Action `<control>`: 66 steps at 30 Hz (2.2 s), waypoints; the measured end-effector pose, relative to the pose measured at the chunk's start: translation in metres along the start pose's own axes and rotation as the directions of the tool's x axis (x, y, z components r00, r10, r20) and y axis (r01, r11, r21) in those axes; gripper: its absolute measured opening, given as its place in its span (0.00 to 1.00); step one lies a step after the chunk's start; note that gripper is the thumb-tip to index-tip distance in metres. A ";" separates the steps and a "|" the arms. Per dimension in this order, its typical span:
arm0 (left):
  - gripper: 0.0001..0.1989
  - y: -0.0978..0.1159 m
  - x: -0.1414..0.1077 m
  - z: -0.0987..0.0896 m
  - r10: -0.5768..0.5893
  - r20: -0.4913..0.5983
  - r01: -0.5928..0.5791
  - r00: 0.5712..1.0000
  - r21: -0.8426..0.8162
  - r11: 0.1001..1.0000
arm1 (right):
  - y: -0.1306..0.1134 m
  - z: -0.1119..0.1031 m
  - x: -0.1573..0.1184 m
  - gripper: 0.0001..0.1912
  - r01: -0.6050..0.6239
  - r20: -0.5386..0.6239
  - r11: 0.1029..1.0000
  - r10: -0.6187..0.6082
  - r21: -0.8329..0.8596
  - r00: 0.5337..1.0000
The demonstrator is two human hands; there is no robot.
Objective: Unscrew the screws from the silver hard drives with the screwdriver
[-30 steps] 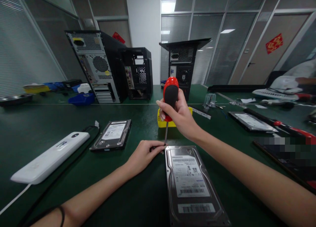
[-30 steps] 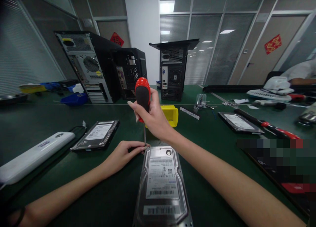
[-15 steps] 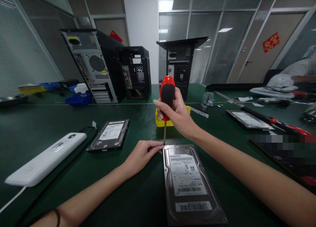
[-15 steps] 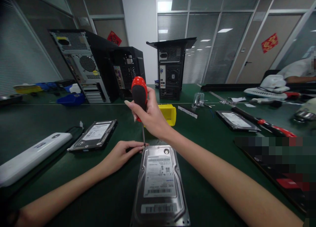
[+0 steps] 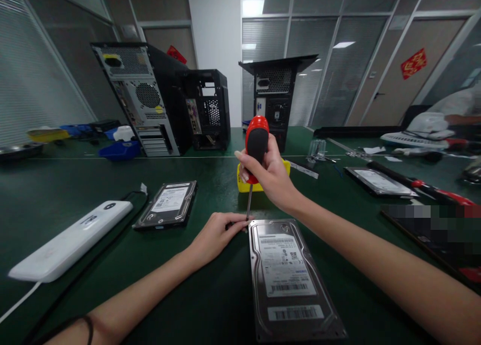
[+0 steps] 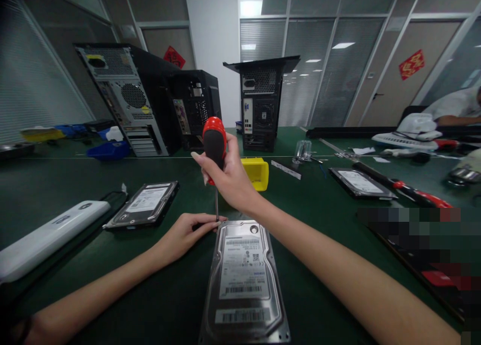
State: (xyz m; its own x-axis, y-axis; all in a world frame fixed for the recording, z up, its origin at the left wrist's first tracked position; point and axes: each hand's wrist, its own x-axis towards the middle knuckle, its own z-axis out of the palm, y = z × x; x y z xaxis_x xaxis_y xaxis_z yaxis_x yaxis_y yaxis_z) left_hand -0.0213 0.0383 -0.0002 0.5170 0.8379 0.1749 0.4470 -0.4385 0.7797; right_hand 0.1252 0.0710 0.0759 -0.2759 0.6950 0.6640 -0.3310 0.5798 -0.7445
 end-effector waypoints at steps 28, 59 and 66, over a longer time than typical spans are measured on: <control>0.14 -0.001 -0.001 0.001 -0.003 -0.025 0.004 1.000 0.036 0.999 | -0.002 -0.005 0.002 0.21 -0.026 0.009 0.999 0.025 0.040 1.000; 0.14 0.002 -0.001 0.001 0.026 -0.009 -0.025 1.000 0.041 0.999 | -0.003 -0.004 0.001 0.09 -0.007 0.082 0.998 0.002 0.058 0.997; 0.14 0.001 0.000 0.000 0.032 -0.015 -0.031 0.999 0.034 0.999 | -0.005 -0.003 0.003 0.13 0.007 0.062 0.995 -0.013 0.098 0.998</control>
State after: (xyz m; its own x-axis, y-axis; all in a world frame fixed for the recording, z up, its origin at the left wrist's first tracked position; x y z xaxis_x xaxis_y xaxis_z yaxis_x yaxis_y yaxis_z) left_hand -0.0207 0.0381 0.0004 0.5202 0.8282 0.2084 0.4555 -0.4754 0.7527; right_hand 0.1286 0.0713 0.0814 -0.3267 0.6596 0.6768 -0.4200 0.5402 -0.7292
